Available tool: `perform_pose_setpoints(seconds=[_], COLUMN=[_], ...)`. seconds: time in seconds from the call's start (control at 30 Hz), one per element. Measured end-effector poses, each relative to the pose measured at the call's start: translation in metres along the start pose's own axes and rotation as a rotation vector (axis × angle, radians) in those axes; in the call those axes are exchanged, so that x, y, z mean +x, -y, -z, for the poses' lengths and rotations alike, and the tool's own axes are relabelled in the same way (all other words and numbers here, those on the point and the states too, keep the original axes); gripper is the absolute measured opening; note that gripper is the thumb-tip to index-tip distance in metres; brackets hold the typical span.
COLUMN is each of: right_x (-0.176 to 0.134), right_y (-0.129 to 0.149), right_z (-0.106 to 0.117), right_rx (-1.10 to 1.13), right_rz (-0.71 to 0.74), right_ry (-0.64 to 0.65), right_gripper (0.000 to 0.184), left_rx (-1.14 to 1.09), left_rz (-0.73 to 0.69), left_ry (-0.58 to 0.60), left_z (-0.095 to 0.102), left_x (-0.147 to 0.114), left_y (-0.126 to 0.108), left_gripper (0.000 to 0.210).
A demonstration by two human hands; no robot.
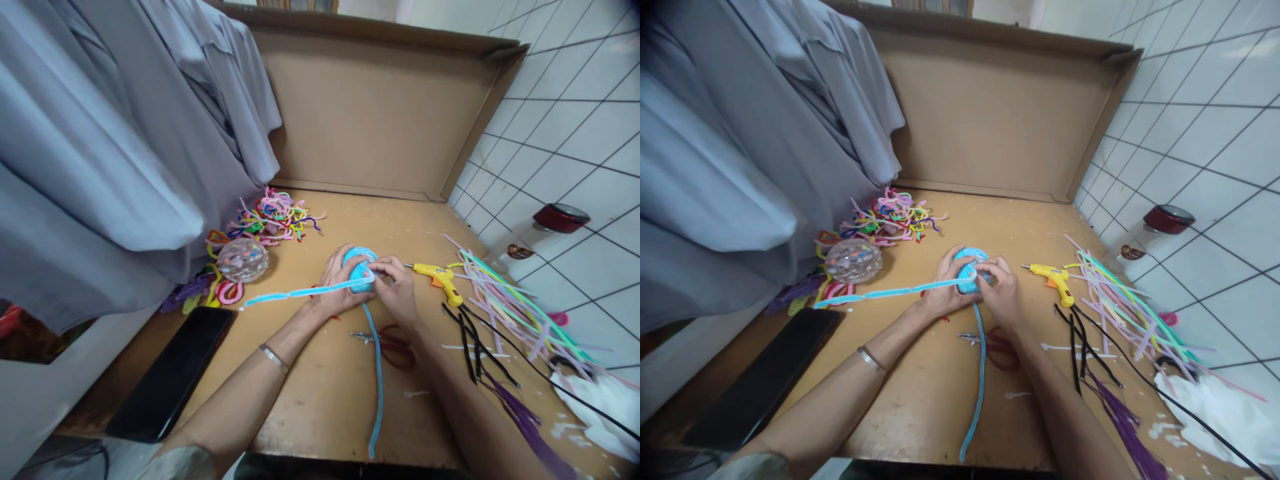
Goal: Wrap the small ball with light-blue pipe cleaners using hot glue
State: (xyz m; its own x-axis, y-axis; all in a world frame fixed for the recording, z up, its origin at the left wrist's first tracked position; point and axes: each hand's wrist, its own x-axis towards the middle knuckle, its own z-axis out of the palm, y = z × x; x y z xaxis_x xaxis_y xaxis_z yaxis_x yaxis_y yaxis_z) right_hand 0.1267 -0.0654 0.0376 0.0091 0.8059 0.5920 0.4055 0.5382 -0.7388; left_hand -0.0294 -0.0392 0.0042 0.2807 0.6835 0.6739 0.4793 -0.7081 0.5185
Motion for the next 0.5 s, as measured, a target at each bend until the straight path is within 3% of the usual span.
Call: perform_pose_setpoints(seconds=[0.27,0.5], right_x=[-0.0001,0.0001], right_y=[0.0022,0.002], right_z=[-0.0005,0.0008], right_rx=[0.023,-0.021], right_rz=[0.026,-0.031], right_ry=[0.034,-0.1], right_gripper=[0.016,0.017], left_rx=[-0.071,-0.111], left_rz=[0.018,0.015], left_ry=[-0.023,-0.111], left_z=[-0.0011,-0.0036], left_x=[-0.0013,0.0002], left_y=[0.0038,0.0064], left_gripper=[0.067,0.069])
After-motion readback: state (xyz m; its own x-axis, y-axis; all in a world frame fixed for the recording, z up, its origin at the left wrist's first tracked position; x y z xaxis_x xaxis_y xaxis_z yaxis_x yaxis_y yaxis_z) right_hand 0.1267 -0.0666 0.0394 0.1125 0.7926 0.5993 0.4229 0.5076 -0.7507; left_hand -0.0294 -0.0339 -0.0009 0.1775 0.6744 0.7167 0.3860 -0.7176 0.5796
